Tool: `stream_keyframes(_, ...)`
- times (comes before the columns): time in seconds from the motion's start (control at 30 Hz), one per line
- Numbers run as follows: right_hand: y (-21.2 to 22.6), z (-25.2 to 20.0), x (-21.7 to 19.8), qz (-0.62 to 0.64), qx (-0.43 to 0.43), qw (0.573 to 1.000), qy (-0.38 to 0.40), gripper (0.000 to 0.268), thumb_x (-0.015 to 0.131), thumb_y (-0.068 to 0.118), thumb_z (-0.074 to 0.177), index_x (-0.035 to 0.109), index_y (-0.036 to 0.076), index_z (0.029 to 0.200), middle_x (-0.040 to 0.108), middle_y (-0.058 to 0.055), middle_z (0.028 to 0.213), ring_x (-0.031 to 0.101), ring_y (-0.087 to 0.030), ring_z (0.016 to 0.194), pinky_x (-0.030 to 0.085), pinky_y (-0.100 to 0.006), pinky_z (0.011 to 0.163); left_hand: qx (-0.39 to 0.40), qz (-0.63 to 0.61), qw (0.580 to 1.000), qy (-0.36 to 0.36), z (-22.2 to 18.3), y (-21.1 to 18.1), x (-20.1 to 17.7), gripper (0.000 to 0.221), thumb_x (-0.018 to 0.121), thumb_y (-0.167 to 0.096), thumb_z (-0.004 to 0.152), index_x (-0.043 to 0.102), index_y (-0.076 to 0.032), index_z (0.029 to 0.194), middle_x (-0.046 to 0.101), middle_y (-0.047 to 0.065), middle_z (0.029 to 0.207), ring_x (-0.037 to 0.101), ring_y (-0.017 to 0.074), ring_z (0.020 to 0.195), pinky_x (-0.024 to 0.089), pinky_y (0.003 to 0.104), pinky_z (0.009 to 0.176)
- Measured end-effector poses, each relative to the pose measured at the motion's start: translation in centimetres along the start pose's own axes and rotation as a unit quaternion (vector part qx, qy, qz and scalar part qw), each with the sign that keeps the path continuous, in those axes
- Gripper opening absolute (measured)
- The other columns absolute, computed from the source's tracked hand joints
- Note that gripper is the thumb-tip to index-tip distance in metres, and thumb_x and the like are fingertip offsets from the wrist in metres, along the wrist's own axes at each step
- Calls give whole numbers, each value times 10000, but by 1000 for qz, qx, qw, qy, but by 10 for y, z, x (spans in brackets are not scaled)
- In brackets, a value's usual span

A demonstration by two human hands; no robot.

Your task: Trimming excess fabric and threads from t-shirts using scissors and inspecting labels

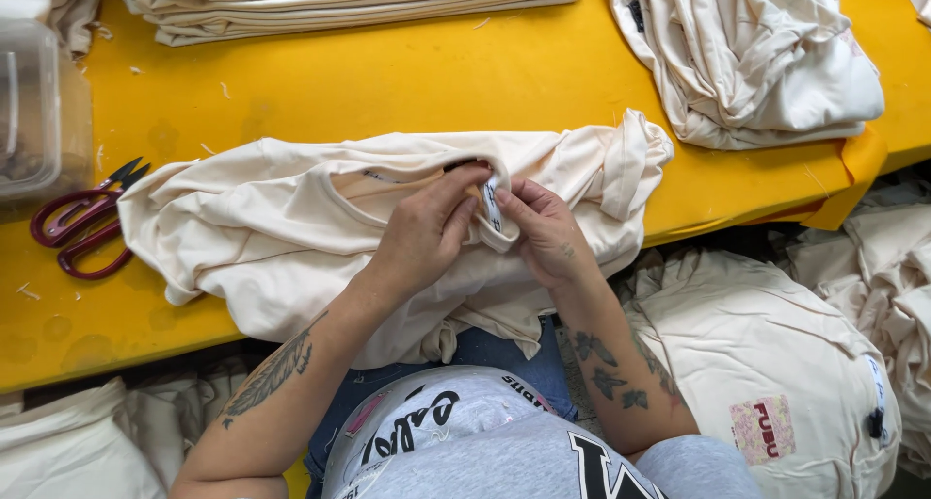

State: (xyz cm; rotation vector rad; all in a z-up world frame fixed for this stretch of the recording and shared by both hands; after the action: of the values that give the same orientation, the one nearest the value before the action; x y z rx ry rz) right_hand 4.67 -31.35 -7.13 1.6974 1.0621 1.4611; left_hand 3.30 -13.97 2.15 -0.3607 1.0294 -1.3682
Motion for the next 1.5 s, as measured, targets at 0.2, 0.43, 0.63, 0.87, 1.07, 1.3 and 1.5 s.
stream_keyframes(0.2,-16,11,45,62,-56,996,-27,179,727,110,961,699,-12,1088,736,-103,882,759,-180,820,644,-308,756,-2,36,994,-103,-7,-4,-39,131,692,-68,983,732,-89,1105,752,108,1092,745,274,1054,622,310,859)
stream_keyframes(0.43,-27,11,55,-2,-126,991,-35,147,721,83,961,726,14,1090,749,-82,906,737,-136,854,619,-287,805,-27,85,987,-134,-12,14,-39,75,725,-148,961,750,-137,1030,762,65,960,757,254,853,634,337,719)
stream_keyframes(0.63,-28,11,62,-75,-161,984,-23,169,689,121,1002,701,39,1149,724,-44,968,681,-90,903,568,-237,860,-3,165,972,-166,-20,23,-42,128,688,-139,937,721,-86,1048,745,125,931,755,334,892,622,406,755)
stream_keyframes(0.87,-32,19,43,-69,-157,985,-16,126,646,108,1037,667,40,1141,710,-41,956,715,-104,890,592,-232,821,-15,121,977,-176,-51,51,-124,252,689,-60,935,673,-76,1186,728,160,959,745,365,877,616,443,788)
stream_keyframes(1.07,-19,6,61,-106,-127,986,-16,189,694,142,987,670,42,1145,713,-37,1004,682,-91,920,567,-216,885,-175,538,803,-189,-138,78,-265,253,717,-173,939,677,-64,1164,671,148,1058,638,377,970,534,485,842)
stream_keyframes(1.3,-18,5,59,-121,-117,986,-5,226,689,202,991,681,43,1151,700,-20,1032,637,-84,967,526,-213,950,-326,556,758,-100,-147,61,-265,241,582,-256,1059,748,-84,1025,720,96,963,585,278,905,457,440,801)
stream_keyframes(1.5,-21,13,48,-58,-94,994,-9,153,657,173,1020,680,65,1126,727,-47,1050,689,-117,964,583,-247,932,-302,554,758,-164,-159,143,-313,403,792,-433,953,719,-49,854,664,206,894,636,430,863,517,544,741)
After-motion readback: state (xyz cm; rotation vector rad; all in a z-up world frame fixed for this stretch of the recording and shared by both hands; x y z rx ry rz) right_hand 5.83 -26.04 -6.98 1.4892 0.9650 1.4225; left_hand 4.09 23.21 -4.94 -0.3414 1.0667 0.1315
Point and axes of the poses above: each hand's wrist, its own z-axis towards the middle knuckle, its own x-axis out of the palm, y = z × x, the point moved 5 cm from there along z, towards the middle knuckle
